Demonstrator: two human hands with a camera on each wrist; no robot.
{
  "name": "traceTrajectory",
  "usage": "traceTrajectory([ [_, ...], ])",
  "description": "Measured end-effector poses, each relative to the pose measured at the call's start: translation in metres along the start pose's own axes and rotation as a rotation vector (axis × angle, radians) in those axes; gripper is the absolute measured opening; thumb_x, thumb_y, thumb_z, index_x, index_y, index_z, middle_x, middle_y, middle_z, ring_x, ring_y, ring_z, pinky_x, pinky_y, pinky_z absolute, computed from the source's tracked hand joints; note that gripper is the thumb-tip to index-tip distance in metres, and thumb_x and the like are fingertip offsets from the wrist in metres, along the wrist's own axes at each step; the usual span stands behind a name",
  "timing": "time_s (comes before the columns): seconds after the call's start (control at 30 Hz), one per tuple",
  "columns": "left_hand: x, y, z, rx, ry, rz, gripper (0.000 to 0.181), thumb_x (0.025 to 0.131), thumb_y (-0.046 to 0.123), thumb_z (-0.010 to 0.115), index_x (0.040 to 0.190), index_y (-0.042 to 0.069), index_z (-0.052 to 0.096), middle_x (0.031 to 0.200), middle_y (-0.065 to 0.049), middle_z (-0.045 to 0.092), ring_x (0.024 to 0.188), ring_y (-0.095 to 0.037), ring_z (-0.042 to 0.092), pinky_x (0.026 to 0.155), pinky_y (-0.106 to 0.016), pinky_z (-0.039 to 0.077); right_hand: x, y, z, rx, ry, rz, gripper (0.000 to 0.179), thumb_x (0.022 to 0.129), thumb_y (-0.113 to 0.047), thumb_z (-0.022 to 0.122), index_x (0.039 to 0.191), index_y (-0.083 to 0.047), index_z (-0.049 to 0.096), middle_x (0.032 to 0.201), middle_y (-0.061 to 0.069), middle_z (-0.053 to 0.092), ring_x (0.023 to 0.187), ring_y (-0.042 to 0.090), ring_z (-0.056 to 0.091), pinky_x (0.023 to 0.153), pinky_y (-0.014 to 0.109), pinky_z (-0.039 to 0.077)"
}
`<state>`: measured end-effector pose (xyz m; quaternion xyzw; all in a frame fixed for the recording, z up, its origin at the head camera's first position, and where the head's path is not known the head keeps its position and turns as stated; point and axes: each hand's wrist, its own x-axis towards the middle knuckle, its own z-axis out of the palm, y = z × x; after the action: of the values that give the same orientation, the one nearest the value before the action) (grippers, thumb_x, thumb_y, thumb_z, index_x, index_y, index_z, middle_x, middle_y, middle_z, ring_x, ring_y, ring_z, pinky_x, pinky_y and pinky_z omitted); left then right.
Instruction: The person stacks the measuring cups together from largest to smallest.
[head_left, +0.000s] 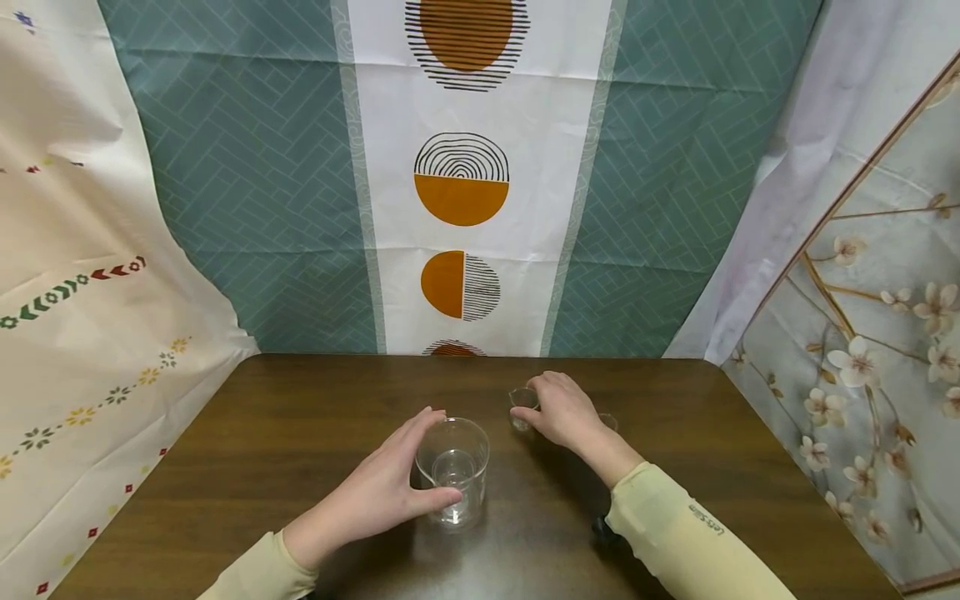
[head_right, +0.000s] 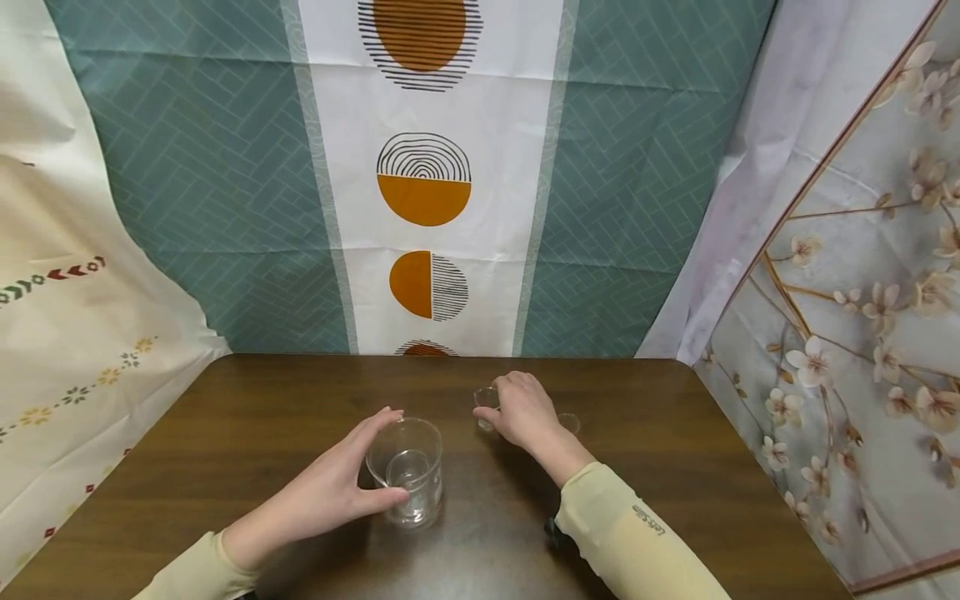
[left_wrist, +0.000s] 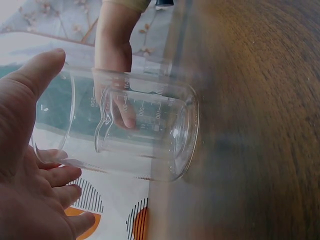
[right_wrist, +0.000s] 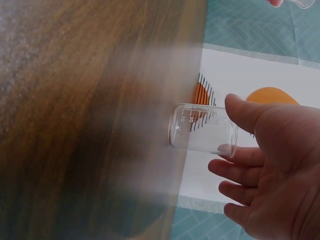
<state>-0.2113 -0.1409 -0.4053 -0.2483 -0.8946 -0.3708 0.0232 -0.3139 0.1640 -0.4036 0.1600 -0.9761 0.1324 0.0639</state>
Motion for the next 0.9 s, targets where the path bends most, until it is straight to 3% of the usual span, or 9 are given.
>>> traceTrajectory([
  [0.27, 0.0, 0.0, 0.002, 0.002, -0.005, 0.0, 0.095, 0.088, 0.058, 0.091, 0.163, 0.021, 0.046, 0.174, -0.01, 0.039, 0.163, -0.035, 0.034, 0.122, -0.065, 0.039, -0.005, 0.002, -0.003, 0.034, 0.03, 0.012, 0.049, 0.097, -0.042, 0.087, 0.122, -0.001, 0.077, 0.122, 0.011, 0.072, 0.134, 0.036, 0.061, 0.117, 0.049, 0.047],
  [0.5, 0.0, -0.001, 0.0, 0.02, 0.012, 0.021, 0.096, 0.088, 0.063, 0.089, 0.163, 0.02, 0.047, 0.173, -0.013, 0.041, 0.161, -0.037, 0.037, 0.119, -0.066, 0.041, -0.009, -0.003, -0.014, 0.07, 0.097, 0.007, 0.051, 0.094, -0.045, 0.089, 0.12, -0.003, 0.079, 0.132, 0.011, 0.074, 0.153, 0.036, 0.048, 0.123, 0.052, 0.042],
  [0.9, 0.002, -0.003, -0.001, 0.022, 0.0, 0.025, 0.098, 0.088, 0.066, 0.087, 0.164, 0.018, 0.046, 0.174, -0.018, 0.038, 0.16, -0.04, 0.038, 0.12, -0.067, 0.041, -0.026, -0.014, -0.028, 0.086, 0.144, 0.002, 0.055, 0.092, -0.048, 0.09, 0.121, -0.002, 0.079, 0.141, 0.012, 0.071, 0.155, 0.034, 0.045, 0.12, 0.054, 0.045],
])
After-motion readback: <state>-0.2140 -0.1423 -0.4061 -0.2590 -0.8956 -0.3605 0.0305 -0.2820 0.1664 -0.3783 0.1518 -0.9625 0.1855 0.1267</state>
